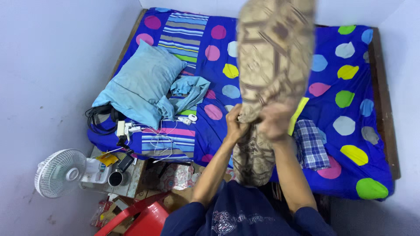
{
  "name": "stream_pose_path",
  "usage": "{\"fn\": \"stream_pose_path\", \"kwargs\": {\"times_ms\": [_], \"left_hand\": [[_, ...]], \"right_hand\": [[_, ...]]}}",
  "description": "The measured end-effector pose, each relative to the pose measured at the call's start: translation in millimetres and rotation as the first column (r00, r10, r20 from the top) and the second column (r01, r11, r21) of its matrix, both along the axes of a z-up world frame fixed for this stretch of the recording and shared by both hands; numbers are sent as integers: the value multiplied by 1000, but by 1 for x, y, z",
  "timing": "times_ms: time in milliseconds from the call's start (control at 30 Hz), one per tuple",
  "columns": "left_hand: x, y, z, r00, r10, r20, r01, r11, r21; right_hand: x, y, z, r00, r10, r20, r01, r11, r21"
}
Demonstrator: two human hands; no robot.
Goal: The person repeatedly fluffs and adjusts a patterned pillow by hand, then inserts it into a light blue pillowcase. The person manipulates the pillow and case to fit the pillow inside, adjusting the opening and smoothing the fabric.
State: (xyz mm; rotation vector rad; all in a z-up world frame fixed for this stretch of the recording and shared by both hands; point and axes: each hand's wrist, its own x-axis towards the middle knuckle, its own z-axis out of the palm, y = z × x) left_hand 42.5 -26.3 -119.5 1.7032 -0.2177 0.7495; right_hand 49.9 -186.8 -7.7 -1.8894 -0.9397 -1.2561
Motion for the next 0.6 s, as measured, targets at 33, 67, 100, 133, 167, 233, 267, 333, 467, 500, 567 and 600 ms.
{"fn": "stream_pose_path", "kwargs": {"times_ms": [33, 67, 100, 133, 167, 233, 267, 333, 467, 500, 567, 600], "left_hand": [[-3, -3, -1, 997, 70, 24, -69, 997, -18], [-4, -1, -1, 996, 82, 40, -82, 996, -22], [-3, 3, 0, 994, 95, 56, -94, 995, -25], [-2, 6, 2, 990, 115, 76, -114, 993, -29], [-5, 5, 3, 990, 125, 70, -122, 992, -44], [-11, 4, 1, 987, 152, 54, -148, 987, -68], [-13, 3, 0, 985, 150, 85, -146, 988, -48], [-23, -3, -3, 981, 140, 136, -140, 990, -9], [-30, -16, -1, 996, 58, 73, -55, 998, -35], [-31, -17, 1, 994, 94, 60, -91, 995, -48], [-19, -8, 8, 994, 92, 58, -91, 996, -20], [-18, -3, 10, 997, 62, 49, -63, 998, 11]], "right_hand": [[1, -10, -6, 995, -40, -91, 59, 975, 213], [6, -21, -13, 981, -55, -184, 127, 905, 406], [12, -34, -21, 960, -52, -277, 208, 792, 573], [24, -50, -28, 907, 72, -416, 231, 741, 631], [39, -66, -35, 822, 205, -532, 265, 689, 675], [66, -89, -50, 604, 460, -651, 276, 645, 712], [78, -98, -55, 490, 561, -667, 243, 647, 723], [95, -100, -62, 285, 685, -670, 159, 656, 738], [106, -70, -64, 122, 772, -624, -57, 633, 772], [101, -57, -63, 120, 788, -604, -113, 615, 780], [91, -57, -41, 120, 855, -505, -186, 519, 834], [82, -64, -28, 108, 882, -459, -216, 472, 855]]}}
